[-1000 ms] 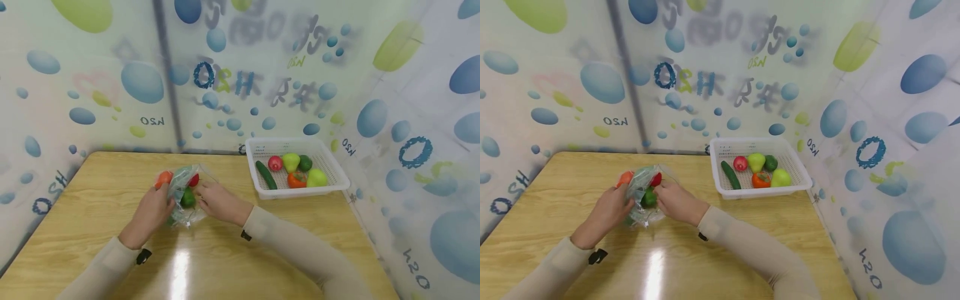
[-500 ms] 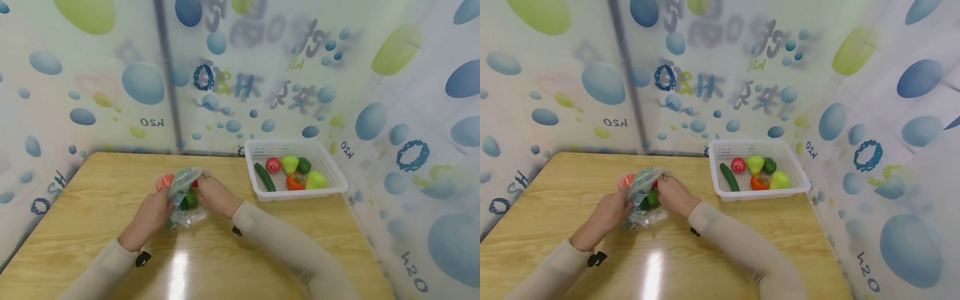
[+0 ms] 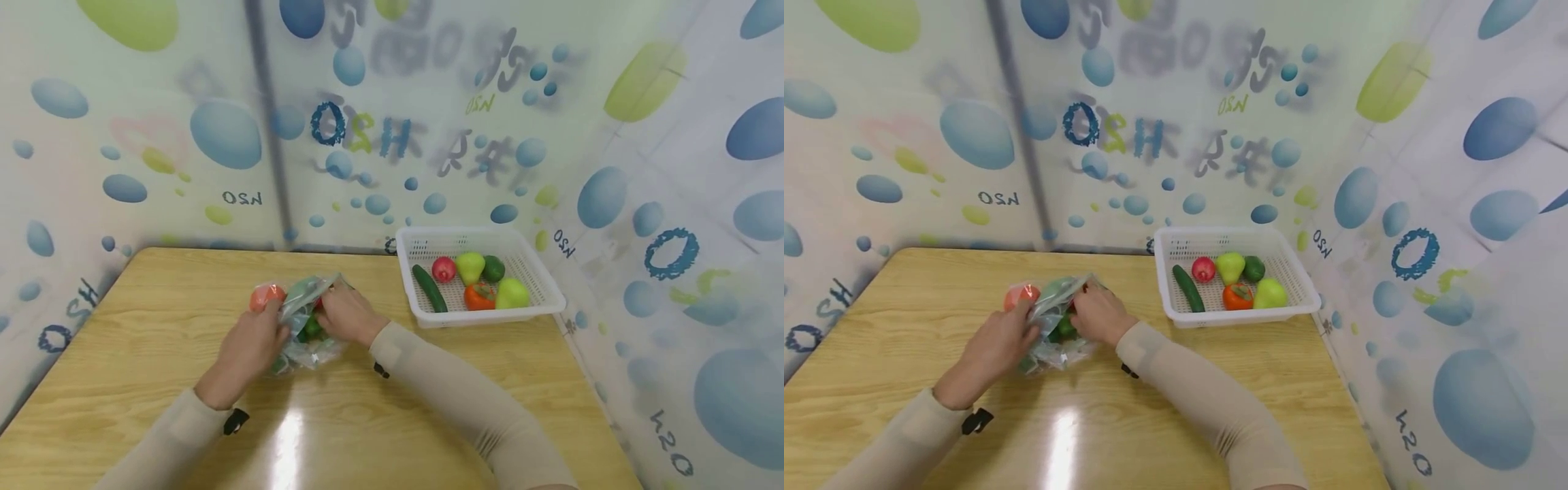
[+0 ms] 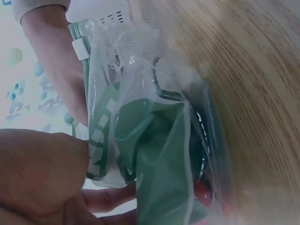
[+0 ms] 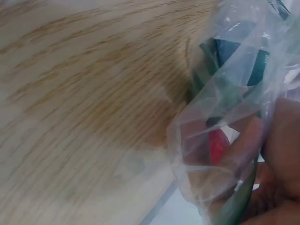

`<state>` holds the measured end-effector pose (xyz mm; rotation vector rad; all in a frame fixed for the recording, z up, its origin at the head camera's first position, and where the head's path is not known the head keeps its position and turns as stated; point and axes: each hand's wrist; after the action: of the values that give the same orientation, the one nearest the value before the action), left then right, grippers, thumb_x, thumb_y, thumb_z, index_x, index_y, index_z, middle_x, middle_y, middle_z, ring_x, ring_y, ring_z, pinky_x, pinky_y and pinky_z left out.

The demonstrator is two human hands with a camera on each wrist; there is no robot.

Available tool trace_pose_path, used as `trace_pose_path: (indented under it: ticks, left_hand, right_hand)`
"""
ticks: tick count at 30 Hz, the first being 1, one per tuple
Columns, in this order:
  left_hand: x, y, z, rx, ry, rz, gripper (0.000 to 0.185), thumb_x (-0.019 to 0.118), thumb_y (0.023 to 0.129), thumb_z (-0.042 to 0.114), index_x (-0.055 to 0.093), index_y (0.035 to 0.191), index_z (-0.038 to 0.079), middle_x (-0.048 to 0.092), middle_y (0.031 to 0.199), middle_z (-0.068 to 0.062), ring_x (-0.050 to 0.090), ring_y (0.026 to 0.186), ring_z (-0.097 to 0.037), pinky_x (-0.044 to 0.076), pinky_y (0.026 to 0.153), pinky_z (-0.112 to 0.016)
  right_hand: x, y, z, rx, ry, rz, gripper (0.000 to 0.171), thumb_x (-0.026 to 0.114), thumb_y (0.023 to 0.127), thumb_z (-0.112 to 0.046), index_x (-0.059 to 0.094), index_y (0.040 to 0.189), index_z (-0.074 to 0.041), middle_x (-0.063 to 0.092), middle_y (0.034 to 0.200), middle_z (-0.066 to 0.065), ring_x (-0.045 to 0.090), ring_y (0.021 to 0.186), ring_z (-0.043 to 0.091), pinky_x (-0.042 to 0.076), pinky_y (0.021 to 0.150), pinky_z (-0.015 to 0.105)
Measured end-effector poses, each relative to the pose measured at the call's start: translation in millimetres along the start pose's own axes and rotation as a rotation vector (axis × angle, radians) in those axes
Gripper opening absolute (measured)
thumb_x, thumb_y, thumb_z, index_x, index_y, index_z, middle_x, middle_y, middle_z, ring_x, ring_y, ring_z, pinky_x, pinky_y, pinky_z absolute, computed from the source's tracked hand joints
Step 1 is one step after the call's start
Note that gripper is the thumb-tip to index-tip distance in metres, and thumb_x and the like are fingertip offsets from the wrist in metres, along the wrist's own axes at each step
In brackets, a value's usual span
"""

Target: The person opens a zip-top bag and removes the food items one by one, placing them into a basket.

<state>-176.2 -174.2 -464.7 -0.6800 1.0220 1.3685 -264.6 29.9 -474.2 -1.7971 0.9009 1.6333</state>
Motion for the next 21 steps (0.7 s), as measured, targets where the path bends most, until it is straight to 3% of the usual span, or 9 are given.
trace_pose_path:
  ticks: [4,6,9,13,15,17,21]
  left_hand:
    - [2.6,1.2,2.7,-0.005,0.045,0.052,0.043,0.083,0.108,0.025,0.067,0.135,-0.003,0.064,0.121,-0.041,0.065,0.098,-0.058,0.057,0.064,-0.064]
    - [3.7,1.7,4.1,-0.019,0.042,0.061,0.048,0.086,0.106,0.029,0.068,0.137,-0.002,0.054,0.144,-0.049,0.059,0.117,-0.070,0.059,0.071,-0.074]
    - [3.4,2.8,3.7,-0.011,0.029,0.054,0.052,0.088,0.105,0.030,0.068,0.137,-0.005,0.042,0.160,-0.054,0.051,0.133,-0.080,0.060,0.084,-0.083]
    - [3.8,3.9,1.4,0.015,-0.001,0.010,0.057,0.087,0.105,0.028,0.067,0.138,-0.014,0.048,0.158,-0.054,0.052,0.141,-0.074,0.048,0.114,-0.086]
    - [3.6,5.1,0.7,0.017,-0.007,-0.012,0.060,0.087,0.105,0.028,0.065,0.138,-0.016,0.053,0.152,-0.052,0.055,0.141,-0.069,0.039,0.123,-0.084]
    - [3.4,6.9,0.1,0.018,-0.001,-0.025,0.063,0.087,0.104,0.028,0.064,0.140,-0.018,0.057,0.149,-0.051,0.055,0.142,-0.066,0.038,0.124,-0.082]
    - [2.6,9.3,0.8,0.026,0.028,-0.031,0.066,0.088,0.104,0.029,0.063,0.141,-0.019,0.061,0.146,-0.049,0.056,0.144,-0.065,0.039,0.123,-0.082]
  right_hand:
    - [1.7,-0.9,1.2,0.025,0.028,0.000,0.065,0.068,0.119,-0.040,0.050,0.173,-0.008,0.064,0.159,0.019,0.077,0.124,0.026,0.070,0.099,0.040]
    - [1.9,-0.1,1.9,0.028,0.044,0.000,0.068,0.068,0.119,-0.042,0.046,0.175,-0.011,0.063,0.162,0.016,0.075,0.128,0.024,0.069,0.104,0.039]
    - [2.0,2.3,1.9,0.010,0.065,0.002,0.069,0.071,0.117,-0.041,0.046,0.175,-0.012,0.066,0.162,0.012,0.072,0.136,0.021,0.065,0.114,0.036]
    - [3.8,4.6,1.8,0.002,0.091,-0.015,0.071,0.077,0.114,-0.040,0.048,0.172,-0.011,0.069,0.162,0.010,0.070,0.141,0.018,0.057,0.125,0.036]
    - [4.1,5.2,1.6,0.013,0.101,-0.031,0.073,0.077,0.114,-0.041,0.047,0.173,-0.011,0.066,0.165,0.010,0.069,0.145,0.019,0.053,0.130,0.036]
    - [3.9,5.3,1.6,0.022,0.106,-0.051,0.073,0.076,0.114,-0.043,0.047,0.174,-0.011,0.063,0.169,0.010,0.067,0.150,0.019,0.049,0.134,0.036]
    - [2.0,4.1,2.2,0.017,0.136,-0.073,0.068,0.074,0.116,-0.038,0.050,0.173,-0.010,0.067,0.166,0.010,0.067,0.146,0.018,0.051,0.132,0.034]
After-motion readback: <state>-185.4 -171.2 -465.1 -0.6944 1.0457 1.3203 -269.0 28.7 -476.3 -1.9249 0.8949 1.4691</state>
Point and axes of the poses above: each hand's wrist, its own y-axis towards the middle knuckle, its own x-axis out of the palm, z = x × y
